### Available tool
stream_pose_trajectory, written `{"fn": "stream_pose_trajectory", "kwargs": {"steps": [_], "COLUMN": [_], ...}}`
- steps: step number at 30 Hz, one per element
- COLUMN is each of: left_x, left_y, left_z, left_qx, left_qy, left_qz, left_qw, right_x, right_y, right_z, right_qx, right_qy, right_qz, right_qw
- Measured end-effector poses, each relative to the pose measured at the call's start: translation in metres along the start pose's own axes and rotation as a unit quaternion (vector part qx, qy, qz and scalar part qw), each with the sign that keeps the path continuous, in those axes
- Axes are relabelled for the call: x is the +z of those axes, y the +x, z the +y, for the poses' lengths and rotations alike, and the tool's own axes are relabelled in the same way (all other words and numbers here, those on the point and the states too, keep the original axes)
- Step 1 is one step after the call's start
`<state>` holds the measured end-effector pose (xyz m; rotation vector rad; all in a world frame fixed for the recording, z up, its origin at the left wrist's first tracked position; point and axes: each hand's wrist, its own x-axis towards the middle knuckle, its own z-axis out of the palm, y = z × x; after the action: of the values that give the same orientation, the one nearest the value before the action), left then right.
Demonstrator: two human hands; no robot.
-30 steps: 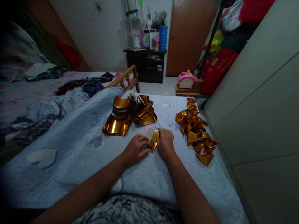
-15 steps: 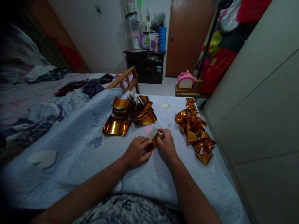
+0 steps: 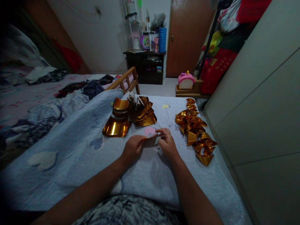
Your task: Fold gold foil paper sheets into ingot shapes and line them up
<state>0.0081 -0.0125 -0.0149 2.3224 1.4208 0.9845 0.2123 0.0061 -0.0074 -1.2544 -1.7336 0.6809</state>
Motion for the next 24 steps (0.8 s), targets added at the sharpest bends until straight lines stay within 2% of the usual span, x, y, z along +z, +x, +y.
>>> {"fn": "stream_pose_trajectory", "kwargs": {"steps": [4,7,10,13,15,19,24], "left_x": [-0.003,-0.004,-0.004,-0.005,-0.005,-0.003,0.000], "left_y": [0.000,-0.001,-0.001,0.000,0.002,0.003,0.007], "left_z": [-0.002,-0.002,-0.002,-0.003,-0.005,-0.009,-0.012], "left_qx": [0.008,0.011,0.008,0.010,-0.001,-0.026,-0.056], "left_qy": [-0.037,-0.057,-0.077,-0.057,-0.030,-0.020,-0.030], "left_qz": [0.012,0.024,0.042,0.084,0.116,0.153,0.156], "left_qw": [0.999,0.998,0.996,0.995,0.993,0.988,0.986], "right_x": [-0.003,-0.004,-0.003,-0.001,0.000,0.003,0.009], "right_y": [0.002,0.003,0.003,0.002,0.002,-0.001,-0.007], "right_z": [-0.004,-0.005,-0.005,-0.004,-0.006,-0.012,-0.015], "right_qx": [0.003,0.001,0.030,0.041,0.022,-0.079,-0.159], "right_qy": [0.031,0.087,0.140,0.161,0.161,0.105,-0.069], "right_qz": [0.007,-0.040,-0.076,-0.063,-0.056,-0.033,0.014], "right_qw": [0.999,0.995,0.987,0.984,0.985,0.991,0.985]}}
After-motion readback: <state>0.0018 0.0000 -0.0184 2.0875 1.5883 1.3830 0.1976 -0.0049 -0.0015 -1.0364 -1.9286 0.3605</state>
